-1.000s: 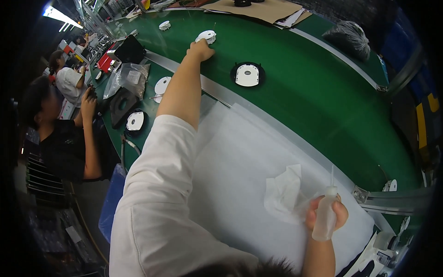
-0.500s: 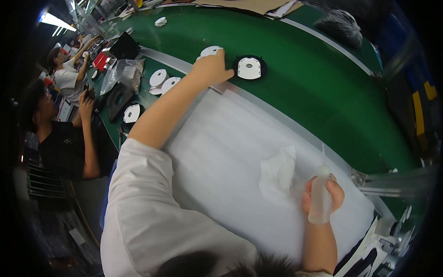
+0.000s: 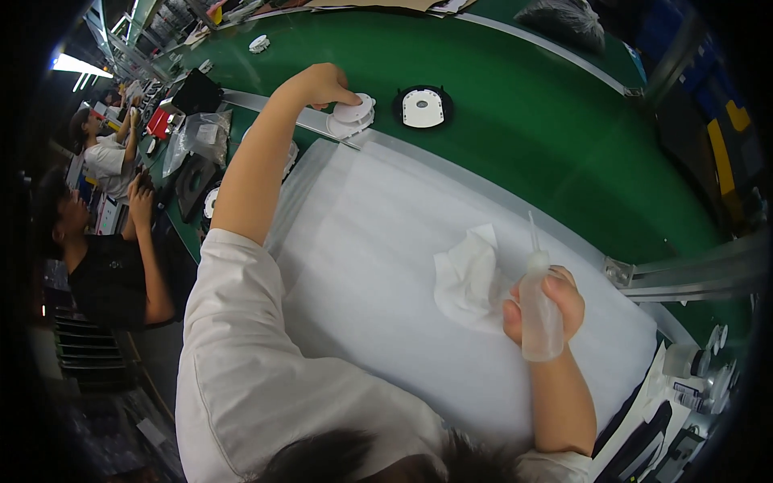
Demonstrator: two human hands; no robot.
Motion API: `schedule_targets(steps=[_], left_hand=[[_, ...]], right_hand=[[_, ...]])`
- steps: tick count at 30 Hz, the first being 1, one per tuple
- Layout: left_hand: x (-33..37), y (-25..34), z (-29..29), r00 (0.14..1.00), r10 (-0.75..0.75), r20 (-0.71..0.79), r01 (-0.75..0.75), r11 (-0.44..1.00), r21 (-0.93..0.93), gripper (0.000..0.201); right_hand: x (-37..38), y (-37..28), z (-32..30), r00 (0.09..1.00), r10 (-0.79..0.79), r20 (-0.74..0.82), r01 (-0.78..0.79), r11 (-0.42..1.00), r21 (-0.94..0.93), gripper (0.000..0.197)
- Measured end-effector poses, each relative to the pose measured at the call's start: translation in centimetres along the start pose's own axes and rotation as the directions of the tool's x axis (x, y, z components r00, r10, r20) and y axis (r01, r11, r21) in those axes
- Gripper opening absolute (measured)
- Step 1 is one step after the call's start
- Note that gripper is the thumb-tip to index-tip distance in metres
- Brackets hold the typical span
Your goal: The person assembles and cleans small white plastic electronic components at a factory station. The cleaning is performed with a cleaning cloth and solution from an applicator bottle.
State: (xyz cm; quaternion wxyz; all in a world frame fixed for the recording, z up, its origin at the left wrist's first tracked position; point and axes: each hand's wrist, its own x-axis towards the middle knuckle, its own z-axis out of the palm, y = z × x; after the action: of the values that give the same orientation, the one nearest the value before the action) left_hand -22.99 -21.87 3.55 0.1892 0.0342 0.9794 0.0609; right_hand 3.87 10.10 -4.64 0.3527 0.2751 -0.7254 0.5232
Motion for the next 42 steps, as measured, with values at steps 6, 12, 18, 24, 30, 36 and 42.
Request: schedule_targets(steps=[6, 12, 18, 24, 30, 36, 42], left_hand=[[-1.3, 1.1, 1.6, 0.999, 0.037, -0.018, -0.037, 0.999, 0.001, 0.067], [-1.4, 2.3, 3.6, 0.956, 0.237, -0.174, -0.236, 0.971, 0.024, 0.068], [-5.9, 1.7, 2.5, 0.773, 0.098, -0.626, -0.058, 0.995, 0.084, 0.061], [-15.7, -1.1, 1.2, 0.743, 0.011, -0.669, -0.051, 0.998, -0.04, 0.056], [-17.4, 0.0, 6.1, 0.851, -0.085, -0.518, 0.156, 0.983, 0.095, 0.059], [-14.2, -0.3, 7.9, 0.857, -0.229, -0.463, 0.307, 0.946, 0.102, 0.052], [-12.4, -1.8, 7.3, 0.797, -0.271, -0.54, 0.341, 0.94, 0.031, 0.056]], right_hand=[[0.2, 0.1, 0.0, 0.999, -0.046, 0.026, 0.046, 0.998, -0.033, 0.051], [-0.2, -0.1, -0.1, 0.999, -0.046, 0.012, 0.047, 0.999, -0.027, 0.051], [-0.2, -0.2, 0.1, 0.997, -0.058, 0.047, 0.058, 0.998, -0.012, 0.051], [0.4, -0.2, 0.5, 0.997, -0.066, 0.036, 0.068, 0.996, -0.05, 0.05], [0.4, -0.3, 0.8, 0.995, -0.094, 0.018, 0.095, 0.994, -0.055, 0.049], [-0.1, -0.4, 0.6, 0.999, -0.047, 0.026, 0.048, 0.999, -0.015, 0.049], [0.0, -0.4, 0.6, 0.998, -0.046, 0.031, 0.046, 0.999, -0.015, 0.051]])
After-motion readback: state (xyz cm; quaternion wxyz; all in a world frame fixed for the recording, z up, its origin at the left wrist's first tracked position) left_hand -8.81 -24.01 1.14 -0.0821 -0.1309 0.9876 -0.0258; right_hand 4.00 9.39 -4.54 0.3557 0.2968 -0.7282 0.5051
